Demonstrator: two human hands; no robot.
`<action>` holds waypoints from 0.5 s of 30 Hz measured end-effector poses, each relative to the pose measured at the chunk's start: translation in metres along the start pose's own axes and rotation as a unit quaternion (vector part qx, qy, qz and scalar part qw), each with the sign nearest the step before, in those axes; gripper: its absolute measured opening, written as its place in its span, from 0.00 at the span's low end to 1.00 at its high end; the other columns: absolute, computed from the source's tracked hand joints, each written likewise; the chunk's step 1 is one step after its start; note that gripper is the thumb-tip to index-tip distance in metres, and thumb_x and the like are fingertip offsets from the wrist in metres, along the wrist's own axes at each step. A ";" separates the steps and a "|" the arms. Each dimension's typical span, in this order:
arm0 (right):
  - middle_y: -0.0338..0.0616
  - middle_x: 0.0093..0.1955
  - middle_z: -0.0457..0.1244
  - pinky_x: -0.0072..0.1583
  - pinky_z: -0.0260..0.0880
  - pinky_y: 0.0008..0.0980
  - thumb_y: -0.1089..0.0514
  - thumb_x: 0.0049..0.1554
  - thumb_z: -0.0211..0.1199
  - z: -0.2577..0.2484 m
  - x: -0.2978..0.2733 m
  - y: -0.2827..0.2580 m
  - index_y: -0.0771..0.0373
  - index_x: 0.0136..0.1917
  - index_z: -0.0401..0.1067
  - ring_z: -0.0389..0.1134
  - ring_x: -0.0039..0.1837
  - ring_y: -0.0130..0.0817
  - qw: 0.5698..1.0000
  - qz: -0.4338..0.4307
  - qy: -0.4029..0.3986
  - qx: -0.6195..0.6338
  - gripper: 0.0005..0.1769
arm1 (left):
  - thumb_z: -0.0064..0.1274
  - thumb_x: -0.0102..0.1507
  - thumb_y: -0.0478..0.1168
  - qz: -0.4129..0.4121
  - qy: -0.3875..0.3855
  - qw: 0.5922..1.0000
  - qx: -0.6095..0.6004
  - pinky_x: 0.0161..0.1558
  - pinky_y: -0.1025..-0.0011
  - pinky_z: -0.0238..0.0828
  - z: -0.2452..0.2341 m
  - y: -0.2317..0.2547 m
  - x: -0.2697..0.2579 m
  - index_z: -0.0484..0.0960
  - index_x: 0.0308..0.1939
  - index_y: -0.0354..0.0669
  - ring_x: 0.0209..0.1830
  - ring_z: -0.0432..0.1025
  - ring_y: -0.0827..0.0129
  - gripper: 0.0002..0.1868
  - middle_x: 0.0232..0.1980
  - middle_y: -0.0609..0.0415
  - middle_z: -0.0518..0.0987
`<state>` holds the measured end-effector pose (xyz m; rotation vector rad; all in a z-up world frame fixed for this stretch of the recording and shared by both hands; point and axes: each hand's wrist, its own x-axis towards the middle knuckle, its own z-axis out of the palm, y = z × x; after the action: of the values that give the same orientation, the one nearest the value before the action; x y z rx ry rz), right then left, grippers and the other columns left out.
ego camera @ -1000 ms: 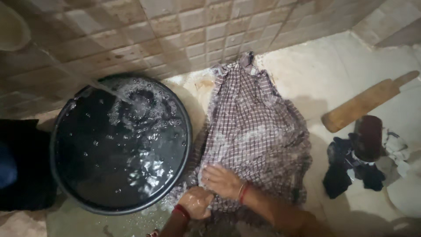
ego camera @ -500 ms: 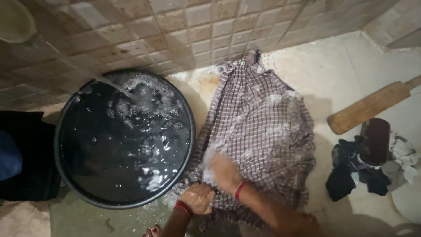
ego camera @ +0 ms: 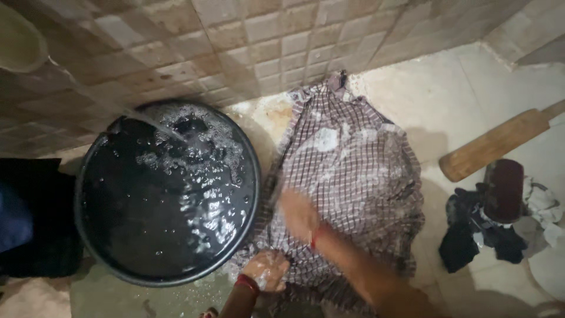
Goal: The person washes a checkered garment by hand in a bathroom. They scrub the fabric with a bar of soap and a brush, rinse it under running water from a tap, and wring it out.
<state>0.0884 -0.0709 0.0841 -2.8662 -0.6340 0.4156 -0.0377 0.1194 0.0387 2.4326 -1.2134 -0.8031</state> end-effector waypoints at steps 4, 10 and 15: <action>0.52 0.60 0.68 0.61 0.70 0.45 0.57 0.44 0.56 -0.006 -0.073 0.019 0.55 0.48 0.78 0.68 0.62 0.46 0.918 -0.317 0.228 0.074 0.18 | 0.61 0.56 0.54 -0.009 -0.011 1.000 -0.007 0.60 0.45 0.61 0.003 -0.001 0.001 0.76 0.56 0.37 0.56 0.71 0.42 0.31 0.54 0.38 0.77; 0.60 0.67 0.64 0.68 0.56 0.57 0.47 0.51 0.60 -0.002 -0.043 0.216 0.46 0.61 0.76 0.61 0.67 0.62 0.942 0.195 0.253 -0.105 0.23 | 0.51 0.63 0.54 -0.056 -0.147 0.987 0.010 0.76 0.47 0.54 -0.023 0.010 0.005 0.72 0.65 0.44 0.74 0.62 0.52 0.29 0.70 0.44 0.71; 0.62 0.63 0.63 0.72 0.50 0.67 0.44 0.59 0.60 0.025 -0.041 0.258 0.46 0.68 0.72 0.61 0.67 0.63 0.921 0.293 0.233 -0.104 0.25 | 0.50 0.56 0.42 -0.215 -0.024 0.973 -0.087 0.73 0.50 0.51 -0.071 0.010 0.054 0.52 0.81 0.50 0.84 0.32 0.51 0.48 0.86 0.49 0.40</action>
<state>0.1446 -0.3169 0.0110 -3.1350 0.2897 -0.2916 0.0250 0.0715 0.0815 2.5699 -0.5990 -1.0403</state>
